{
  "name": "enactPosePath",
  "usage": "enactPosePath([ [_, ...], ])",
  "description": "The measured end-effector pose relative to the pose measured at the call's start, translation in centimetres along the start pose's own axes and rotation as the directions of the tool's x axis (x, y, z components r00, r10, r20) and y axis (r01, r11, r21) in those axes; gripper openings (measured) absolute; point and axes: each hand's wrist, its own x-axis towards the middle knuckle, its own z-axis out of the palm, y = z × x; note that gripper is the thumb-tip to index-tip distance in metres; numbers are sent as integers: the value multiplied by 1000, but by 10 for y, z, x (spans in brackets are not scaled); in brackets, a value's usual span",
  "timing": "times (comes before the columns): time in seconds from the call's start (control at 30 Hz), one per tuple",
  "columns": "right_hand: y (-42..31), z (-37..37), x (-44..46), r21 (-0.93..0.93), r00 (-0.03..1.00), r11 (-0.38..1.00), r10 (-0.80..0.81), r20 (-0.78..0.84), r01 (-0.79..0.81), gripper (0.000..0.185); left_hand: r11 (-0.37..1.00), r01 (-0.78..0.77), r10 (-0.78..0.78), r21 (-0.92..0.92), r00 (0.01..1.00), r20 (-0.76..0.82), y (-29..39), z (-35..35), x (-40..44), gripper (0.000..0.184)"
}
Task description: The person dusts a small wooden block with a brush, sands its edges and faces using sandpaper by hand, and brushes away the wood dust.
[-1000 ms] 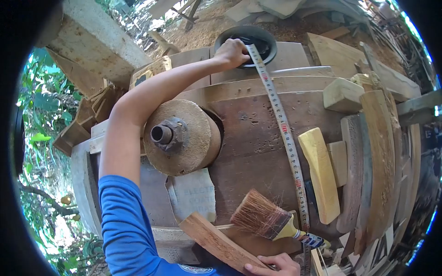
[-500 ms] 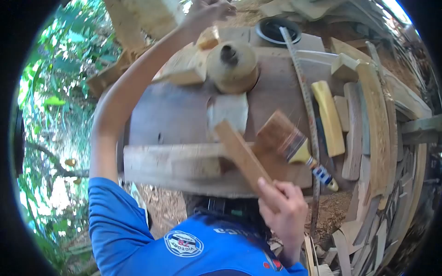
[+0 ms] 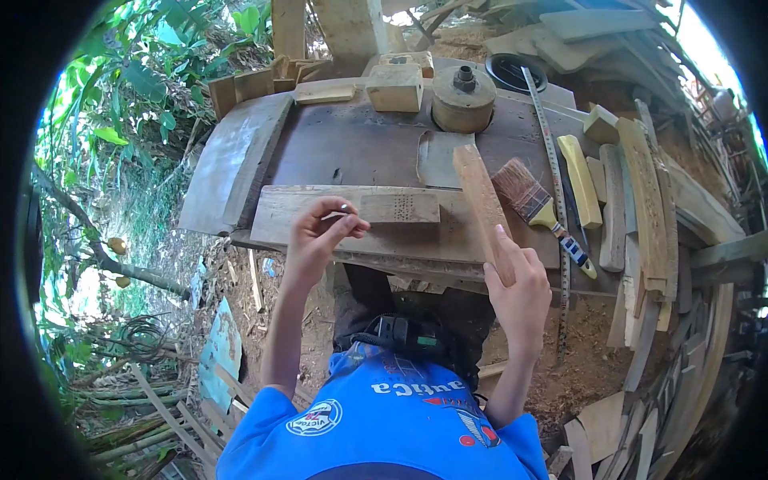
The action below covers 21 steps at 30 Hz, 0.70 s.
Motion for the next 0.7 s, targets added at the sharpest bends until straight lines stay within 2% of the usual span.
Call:
enactPosePath([
  [0.07, -2, 2, -1, -26, 1000, 1000, 12, -25, -13, 56, 1000, 12, -12, -3, 1000, 25, -1, 5, 5, 14],
  [0.1, -2, 2, -2, -24, 1000, 1000, 18, -23, -18, 56, 981, -107, 104, 162, 994, 27, 0, 7, 10, 12],
  [0.17, -3, 1, -2, -23, 999, 999, 36, -20, -36, 57, 826, -323, 321, 462, 943, 85, 2, 13, 20, 10],
  [0.37, -1, 4, -2, -6, 999, 1000, 24, -47, -24, 56, 799, -226, 248, 557, 968, 37, -1, 25, 39, 13],
  [0.7, -4, 8, -3, -30, 997, 999, 43, -67, -45, 57, 784, -259, 244, 564, 964, 103, -16, 28, 54, 15],
])
